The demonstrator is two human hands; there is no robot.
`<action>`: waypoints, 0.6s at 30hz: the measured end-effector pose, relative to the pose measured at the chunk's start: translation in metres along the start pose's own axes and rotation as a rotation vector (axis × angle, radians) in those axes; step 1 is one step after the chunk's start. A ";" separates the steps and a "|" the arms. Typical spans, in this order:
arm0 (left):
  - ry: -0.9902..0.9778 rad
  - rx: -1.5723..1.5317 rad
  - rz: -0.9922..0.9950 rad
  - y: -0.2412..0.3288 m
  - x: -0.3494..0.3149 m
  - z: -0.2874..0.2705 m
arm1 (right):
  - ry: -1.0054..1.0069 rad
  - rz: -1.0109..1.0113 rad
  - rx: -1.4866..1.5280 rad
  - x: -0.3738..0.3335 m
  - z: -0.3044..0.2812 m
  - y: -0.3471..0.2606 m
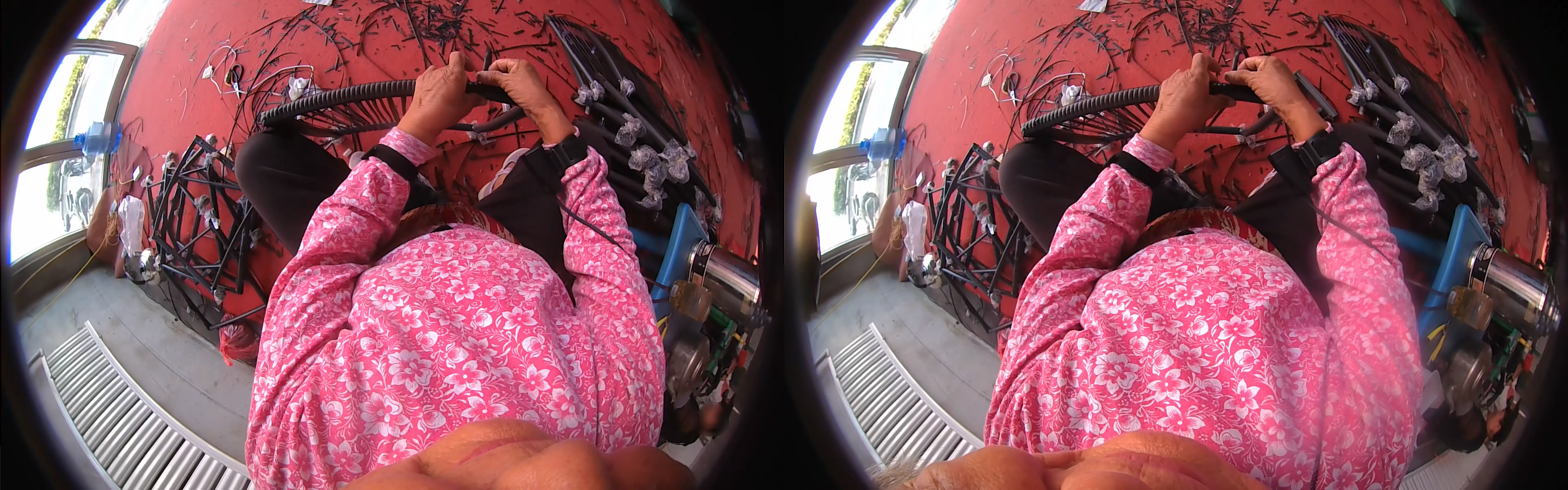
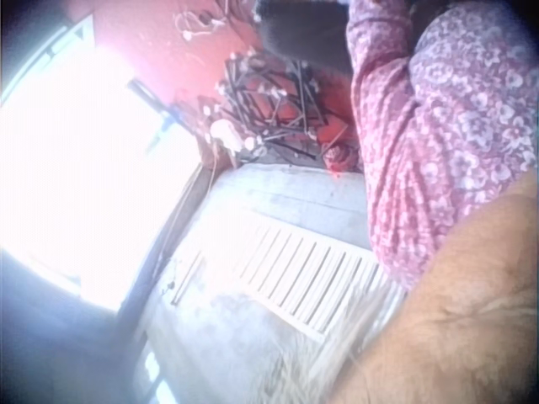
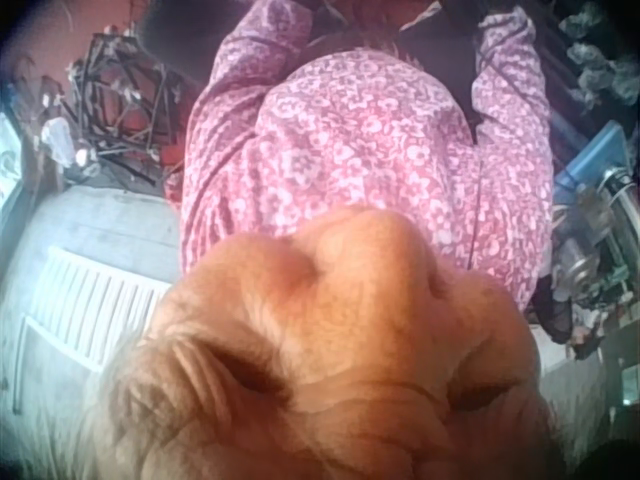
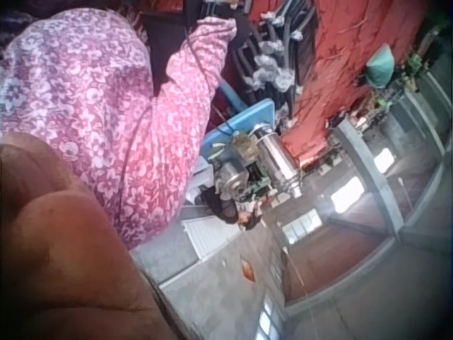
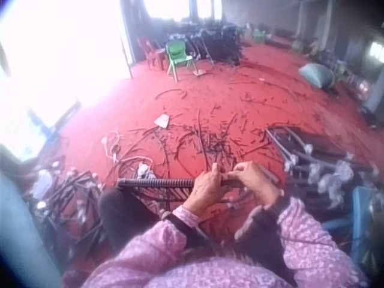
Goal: The person repeatedly handles a bicycle handlebar with a front basket, rotating and adjusting it by hand. The person also picks up and sets down a black corrugated tube, moving it around the workspace.
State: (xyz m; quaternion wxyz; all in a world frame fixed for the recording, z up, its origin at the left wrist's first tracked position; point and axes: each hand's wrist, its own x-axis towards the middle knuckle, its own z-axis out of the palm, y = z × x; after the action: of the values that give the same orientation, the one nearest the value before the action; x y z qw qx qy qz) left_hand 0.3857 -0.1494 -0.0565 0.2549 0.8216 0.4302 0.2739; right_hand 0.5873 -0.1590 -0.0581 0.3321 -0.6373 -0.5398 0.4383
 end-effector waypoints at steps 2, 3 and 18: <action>-0.002 -0.041 0.080 -0.005 -0.005 -0.003 | -0.001 0.003 0.000 -0.005 0.003 0.000; -0.003 -0.056 0.124 -0.009 -0.008 -0.007 | -0.010 0.013 -0.004 -0.007 0.006 0.000; 0.056 0.039 0.357 -0.003 -0.045 -0.004 | -0.179 0.221 -0.022 -0.006 0.017 0.016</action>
State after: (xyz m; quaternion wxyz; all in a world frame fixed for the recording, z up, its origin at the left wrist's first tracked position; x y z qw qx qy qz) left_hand 0.3601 -0.1851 -0.0661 0.1741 0.8816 0.2899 0.3293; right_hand 0.5781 -0.1689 -0.0776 0.2252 -0.6550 -0.4984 0.5214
